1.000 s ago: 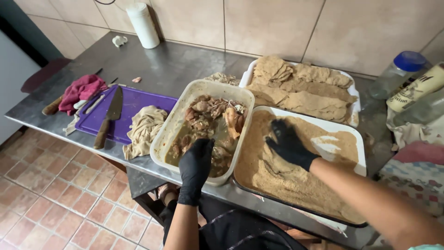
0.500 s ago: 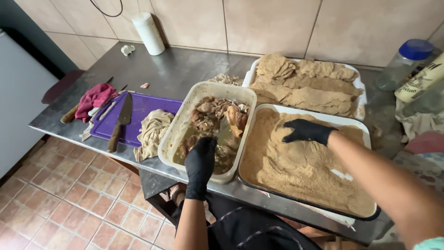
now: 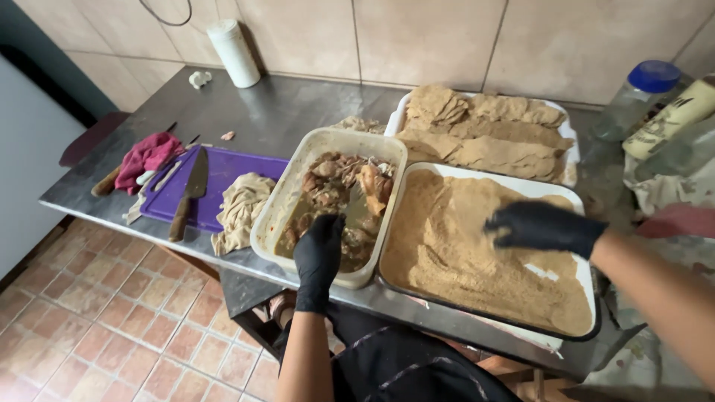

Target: Breading chicken pieces by dredging them in breadcrumbs and placing them on a tray

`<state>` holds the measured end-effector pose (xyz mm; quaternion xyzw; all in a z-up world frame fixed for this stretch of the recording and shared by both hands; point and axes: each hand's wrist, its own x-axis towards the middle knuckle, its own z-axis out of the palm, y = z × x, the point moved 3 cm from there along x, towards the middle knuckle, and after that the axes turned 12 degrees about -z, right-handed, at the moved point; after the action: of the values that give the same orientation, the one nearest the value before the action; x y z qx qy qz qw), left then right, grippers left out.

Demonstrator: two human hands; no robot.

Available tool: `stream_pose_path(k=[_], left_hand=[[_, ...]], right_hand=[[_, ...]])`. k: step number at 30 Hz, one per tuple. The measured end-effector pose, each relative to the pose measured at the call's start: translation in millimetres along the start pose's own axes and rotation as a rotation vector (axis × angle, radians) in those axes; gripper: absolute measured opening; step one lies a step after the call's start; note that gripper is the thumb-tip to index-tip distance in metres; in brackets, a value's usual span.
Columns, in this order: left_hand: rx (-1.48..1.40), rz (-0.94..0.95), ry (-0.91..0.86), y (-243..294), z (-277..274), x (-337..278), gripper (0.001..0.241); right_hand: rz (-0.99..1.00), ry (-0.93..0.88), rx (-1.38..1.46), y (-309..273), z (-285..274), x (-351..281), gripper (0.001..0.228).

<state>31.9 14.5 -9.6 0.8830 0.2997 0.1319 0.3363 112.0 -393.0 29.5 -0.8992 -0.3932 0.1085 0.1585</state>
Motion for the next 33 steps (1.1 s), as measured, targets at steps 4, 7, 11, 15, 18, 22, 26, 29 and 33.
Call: stream_pose_path(k=[4, 7, 11, 15, 18, 22, 26, 29, 33], left_hand=[[-0.003, -0.003, -0.011, 1.0, 0.9, 3.3, 0.034], [-0.013, -0.017, -0.011, 6.2, -5.5, -3.4, 0.032], [-0.006, -0.030, -0.042, 8.0, -8.2, -4.3, 0.031], [0.010, -0.025, -0.030, 7.3, -8.5, -5.7, 0.031], [0.011, -0.011, -0.018, 6.4, -6.7, -1.1, 0.033], [-0.017, -0.021, -0.028, 12.3, -13.0, -6.0, 0.035], [-0.007, -0.036, -0.034, 18.9, -18.8, -11.1, 0.036], [0.023, -0.067, -0.051, 13.6, -17.2, -16.0, 0.036], [0.022, -0.034, -0.053, 16.3, -15.8, -10.1, 0.035]], right_hand=[[-0.353, 0.142, 0.040, -68.9, 42.2, 15.8, 0.040], [-0.895, 0.358, -0.151, -123.9, 60.8, 35.9, 0.053], [-0.802, 0.478, -0.365, -96.2, 113.0, 77.1, 0.060], [-0.578, 0.285, -0.340, -48.0, 112.7, 93.3, 0.049], [-0.266, -0.048, -0.191, -20.7, 68.1, 83.2, 0.043], [-0.037, 0.146, -0.213, 25.6, 16.0, 69.6, 0.043], [-0.086, 0.401, 0.028, 79.9, 89.0, 67.2, 0.047], [-0.104, 0.334, -0.475, 54.8, 104.0, 55.0, 0.067], [0.137, 0.137, -0.459, 62.2, 96.3, 66.6, 0.070]])
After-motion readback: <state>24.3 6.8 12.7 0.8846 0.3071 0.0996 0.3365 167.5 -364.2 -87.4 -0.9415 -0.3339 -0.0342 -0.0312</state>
